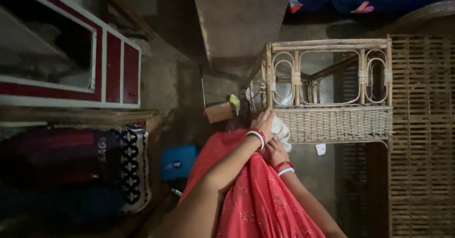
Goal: The person wipes the surfaces of a wicker side table with a white cloth. They clean the top, sides, and interior shelves of the furniture piece, moving around it to reach different angles.
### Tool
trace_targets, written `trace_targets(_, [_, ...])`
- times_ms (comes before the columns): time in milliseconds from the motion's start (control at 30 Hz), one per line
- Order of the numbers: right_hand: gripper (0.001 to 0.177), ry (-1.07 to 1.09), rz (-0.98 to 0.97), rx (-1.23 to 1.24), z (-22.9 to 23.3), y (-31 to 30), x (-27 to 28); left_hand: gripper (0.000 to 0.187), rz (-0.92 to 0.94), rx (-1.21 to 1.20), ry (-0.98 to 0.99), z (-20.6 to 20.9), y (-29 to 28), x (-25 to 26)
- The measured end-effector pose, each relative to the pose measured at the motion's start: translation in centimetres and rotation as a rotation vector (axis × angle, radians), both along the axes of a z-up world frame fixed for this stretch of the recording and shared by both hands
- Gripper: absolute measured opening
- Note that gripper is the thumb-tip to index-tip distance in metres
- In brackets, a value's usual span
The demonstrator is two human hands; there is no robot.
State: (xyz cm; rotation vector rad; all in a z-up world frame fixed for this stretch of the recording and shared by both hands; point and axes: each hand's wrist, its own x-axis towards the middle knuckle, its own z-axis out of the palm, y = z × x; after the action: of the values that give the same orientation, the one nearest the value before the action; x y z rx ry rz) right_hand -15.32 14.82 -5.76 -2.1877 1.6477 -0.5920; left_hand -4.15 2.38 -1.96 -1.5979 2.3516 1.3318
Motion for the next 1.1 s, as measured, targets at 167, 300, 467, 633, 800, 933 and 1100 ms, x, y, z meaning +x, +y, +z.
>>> trace_targets(167, [0.045, -0.029, 0.06, -0.028, 1.9, 1.6, -0.6, 0.076, 0.055, -0.044, 0.054, -1.3, 2.7, -1.2])
trace_targets(300, [0.044, -0.055, 0.072, 0.06, 4.1, 1.6, -2.3, 0.071, 0.103, -0.095, 0.082, -2.5, 4.5, -1.5])
trace_targets(467, [0.042, -0.075, -0.25, 0.04, 3.7, 1.0, -3.1, 0.06, 0.197, -0.328, 0.165, -3.4, 5.5, -2.1])
trace_targets(633, [0.035, -0.098, -0.156, 0.011, -0.1, 1.2, -3.8, 0.06, 0.34, -0.121, 0.136, 0.0, 5.4, -2.2])
trace_targets(800, [0.035, 0.063, -0.058, -0.002, -3.4, -1.2, -3.6, 0.051, 0.416, -0.025, 0.055, 0.1, 5.9, -2.1])
trace_targets(933, [0.029, -0.014, -0.126, 0.112, -2.8, -5.4, -6.0, 0.055, 0.566, -0.214, 0.196, -1.8, 6.1, -1.4])
trace_targets(1100, [0.029, -0.572, -0.623, 0.017, 0.4, -7.6, -8.4, 0.053, 0.664, -0.404, 0.321, -2.5, 5.7, -0.6])
